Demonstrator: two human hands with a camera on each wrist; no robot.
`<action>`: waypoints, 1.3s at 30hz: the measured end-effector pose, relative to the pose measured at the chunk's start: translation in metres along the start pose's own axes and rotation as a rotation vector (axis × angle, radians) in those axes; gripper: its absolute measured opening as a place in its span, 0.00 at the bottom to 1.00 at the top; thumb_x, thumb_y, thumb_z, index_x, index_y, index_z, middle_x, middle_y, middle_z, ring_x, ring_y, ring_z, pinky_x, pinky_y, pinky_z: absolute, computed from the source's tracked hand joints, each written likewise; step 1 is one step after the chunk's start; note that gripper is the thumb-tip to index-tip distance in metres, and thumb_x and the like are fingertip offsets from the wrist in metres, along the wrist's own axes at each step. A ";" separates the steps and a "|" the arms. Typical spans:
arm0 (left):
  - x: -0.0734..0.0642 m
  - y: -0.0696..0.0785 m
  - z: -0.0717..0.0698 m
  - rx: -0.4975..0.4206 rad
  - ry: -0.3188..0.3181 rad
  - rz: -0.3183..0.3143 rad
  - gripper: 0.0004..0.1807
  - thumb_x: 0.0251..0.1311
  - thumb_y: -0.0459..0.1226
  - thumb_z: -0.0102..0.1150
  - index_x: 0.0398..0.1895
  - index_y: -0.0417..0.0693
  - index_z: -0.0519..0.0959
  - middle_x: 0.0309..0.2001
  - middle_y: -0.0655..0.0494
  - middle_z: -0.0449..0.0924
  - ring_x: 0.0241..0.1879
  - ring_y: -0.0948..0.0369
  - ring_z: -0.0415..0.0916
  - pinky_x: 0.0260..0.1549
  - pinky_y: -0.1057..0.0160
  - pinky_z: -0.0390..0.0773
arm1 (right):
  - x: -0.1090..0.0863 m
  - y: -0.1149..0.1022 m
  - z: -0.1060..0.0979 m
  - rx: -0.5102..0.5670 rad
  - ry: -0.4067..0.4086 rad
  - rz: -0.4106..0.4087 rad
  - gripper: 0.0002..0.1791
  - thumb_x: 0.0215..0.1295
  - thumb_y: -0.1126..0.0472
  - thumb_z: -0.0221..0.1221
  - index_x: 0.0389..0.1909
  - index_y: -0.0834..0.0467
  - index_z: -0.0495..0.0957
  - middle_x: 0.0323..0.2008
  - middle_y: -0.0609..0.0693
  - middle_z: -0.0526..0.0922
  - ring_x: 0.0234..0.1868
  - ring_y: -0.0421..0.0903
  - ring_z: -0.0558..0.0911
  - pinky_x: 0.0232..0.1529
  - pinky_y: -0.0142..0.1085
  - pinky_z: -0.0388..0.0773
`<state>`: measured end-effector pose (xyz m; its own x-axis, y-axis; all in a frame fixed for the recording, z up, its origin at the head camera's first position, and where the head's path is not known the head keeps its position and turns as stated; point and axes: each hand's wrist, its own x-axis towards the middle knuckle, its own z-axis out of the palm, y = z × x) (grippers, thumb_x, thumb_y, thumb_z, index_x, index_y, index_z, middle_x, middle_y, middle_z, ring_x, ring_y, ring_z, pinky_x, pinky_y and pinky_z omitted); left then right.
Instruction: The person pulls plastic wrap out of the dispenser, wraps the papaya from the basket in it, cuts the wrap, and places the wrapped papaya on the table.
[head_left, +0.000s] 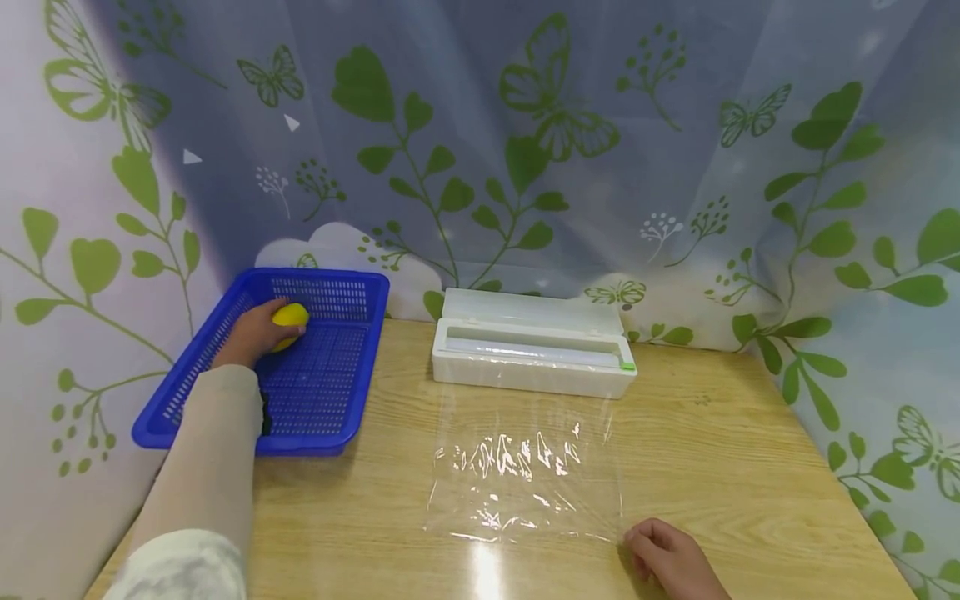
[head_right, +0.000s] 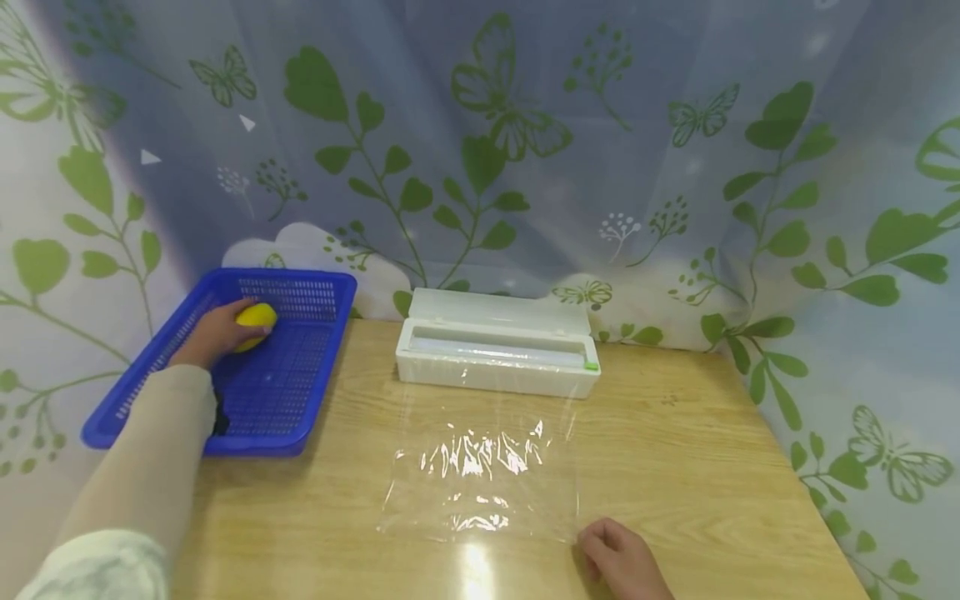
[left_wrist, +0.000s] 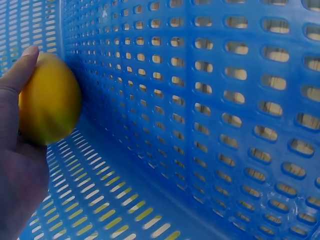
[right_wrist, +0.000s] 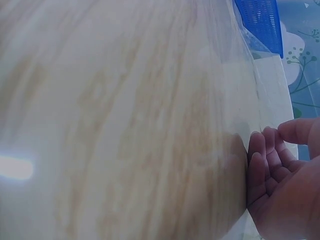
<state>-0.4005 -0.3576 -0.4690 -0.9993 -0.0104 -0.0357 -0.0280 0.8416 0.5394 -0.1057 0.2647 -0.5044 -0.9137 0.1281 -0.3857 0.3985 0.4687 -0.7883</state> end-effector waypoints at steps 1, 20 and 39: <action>0.000 0.000 0.000 0.001 0.001 -0.004 0.42 0.68 0.47 0.61 0.76 0.34 0.56 0.71 0.24 0.58 0.65 0.31 0.60 0.67 0.31 0.56 | 0.000 0.000 0.000 0.002 -0.003 -0.001 0.13 0.69 0.55 0.58 0.37 0.62 0.79 0.24 0.49 0.78 0.25 0.44 0.73 0.25 0.33 0.70; 0.000 -0.002 -0.008 0.061 -0.010 0.010 0.40 0.68 0.50 0.59 0.74 0.33 0.60 0.68 0.25 0.62 0.62 0.33 0.63 0.66 0.32 0.60 | 0.000 -0.003 0.003 -0.014 0.015 -0.018 0.12 0.71 0.56 0.57 0.36 0.61 0.79 0.25 0.48 0.78 0.26 0.44 0.74 0.25 0.33 0.69; -0.004 0.043 -0.035 0.044 0.035 0.159 0.42 0.66 0.55 0.60 0.76 0.41 0.62 0.65 0.29 0.70 0.51 0.40 0.71 0.48 0.41 0.72 | 0.003 -0.001 0.002 -0.026 0.013 -0.008 0.12 0.70 0.55 0.58 0.37 0.61 0.80 0.26 0.49 0.79 0.28 0.45 0.76 0.29 0.33 0.71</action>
<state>-0.3988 -0.3403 -0.4158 -0.9914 0.1063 0.0769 0.1305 0.8568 0.4989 -0.1085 0.2633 -0.5057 -0.9180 0.1357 -0.3727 0.3889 0.4923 -0.7787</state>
